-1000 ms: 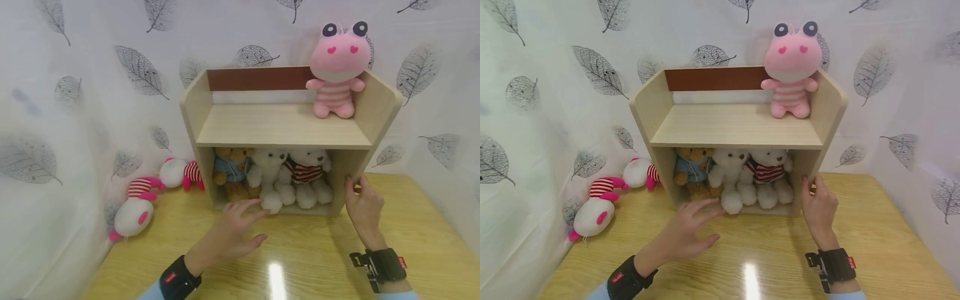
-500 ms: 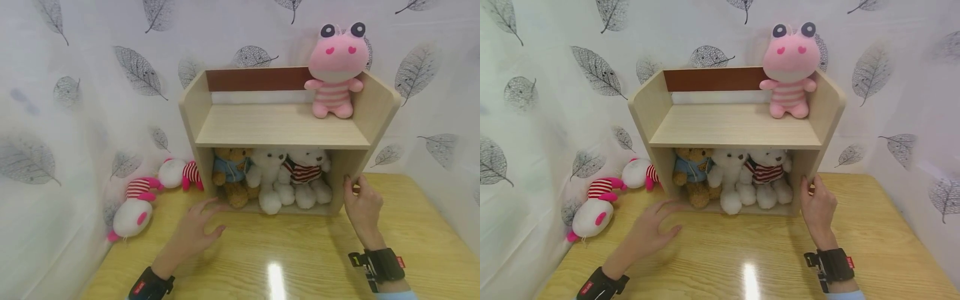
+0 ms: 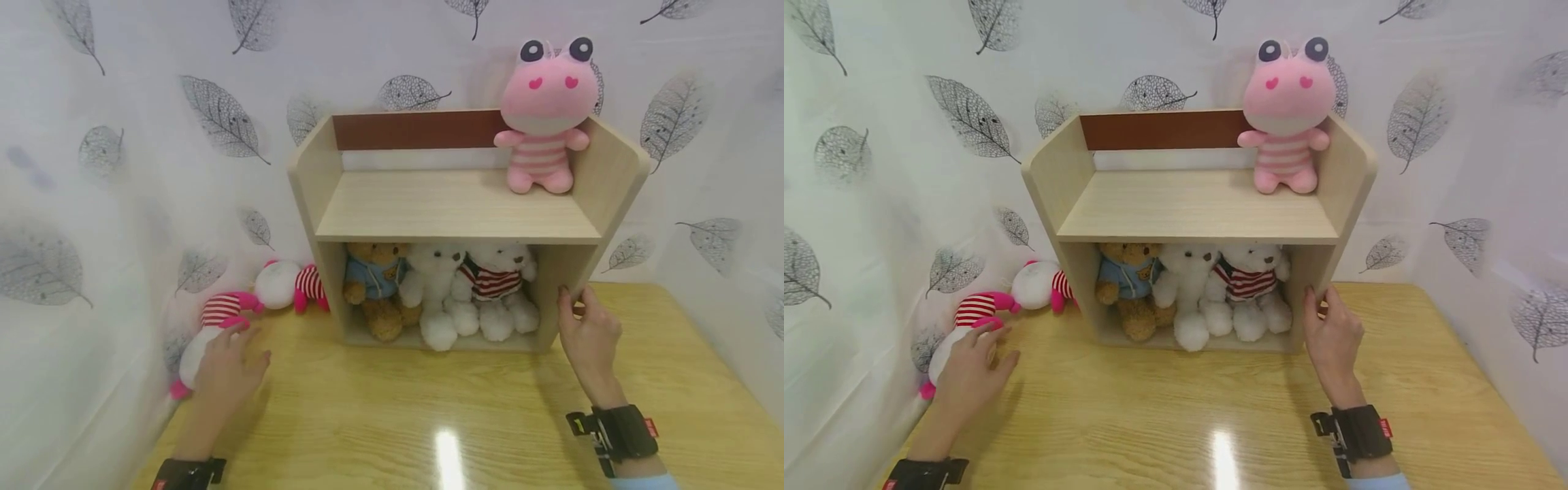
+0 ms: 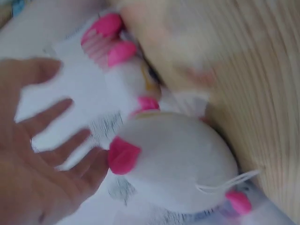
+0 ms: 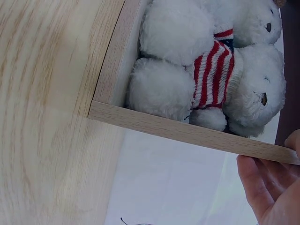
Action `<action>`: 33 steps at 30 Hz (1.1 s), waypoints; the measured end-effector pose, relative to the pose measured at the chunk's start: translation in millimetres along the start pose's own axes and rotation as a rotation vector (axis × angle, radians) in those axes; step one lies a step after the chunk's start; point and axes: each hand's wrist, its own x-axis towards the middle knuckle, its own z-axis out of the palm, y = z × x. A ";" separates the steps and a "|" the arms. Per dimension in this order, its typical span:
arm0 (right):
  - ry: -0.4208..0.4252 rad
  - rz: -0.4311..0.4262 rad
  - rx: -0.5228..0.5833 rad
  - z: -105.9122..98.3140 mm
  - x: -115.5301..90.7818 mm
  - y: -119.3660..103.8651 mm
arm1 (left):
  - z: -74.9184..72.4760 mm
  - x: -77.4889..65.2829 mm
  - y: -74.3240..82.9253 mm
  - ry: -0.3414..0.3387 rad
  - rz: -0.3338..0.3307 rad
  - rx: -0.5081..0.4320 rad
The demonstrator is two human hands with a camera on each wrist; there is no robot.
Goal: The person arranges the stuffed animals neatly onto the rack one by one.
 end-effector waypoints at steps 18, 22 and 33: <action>-0.015 -0.007 0.006 1.1 -3.2 1.4 | -16.2 -16.5 -34.7 -0.428 -0.551 0.124; -0.015 -0.028 0.012 1.2 -2.3 1.3 | -14.3 -17.0 -33.9 -0.353 -0.586 0.164; 0.001 -0.023 -0.001 -1.0 -1.5 0.4 | -21.6 -15.4 -31.2 0.010 -0.522 0.107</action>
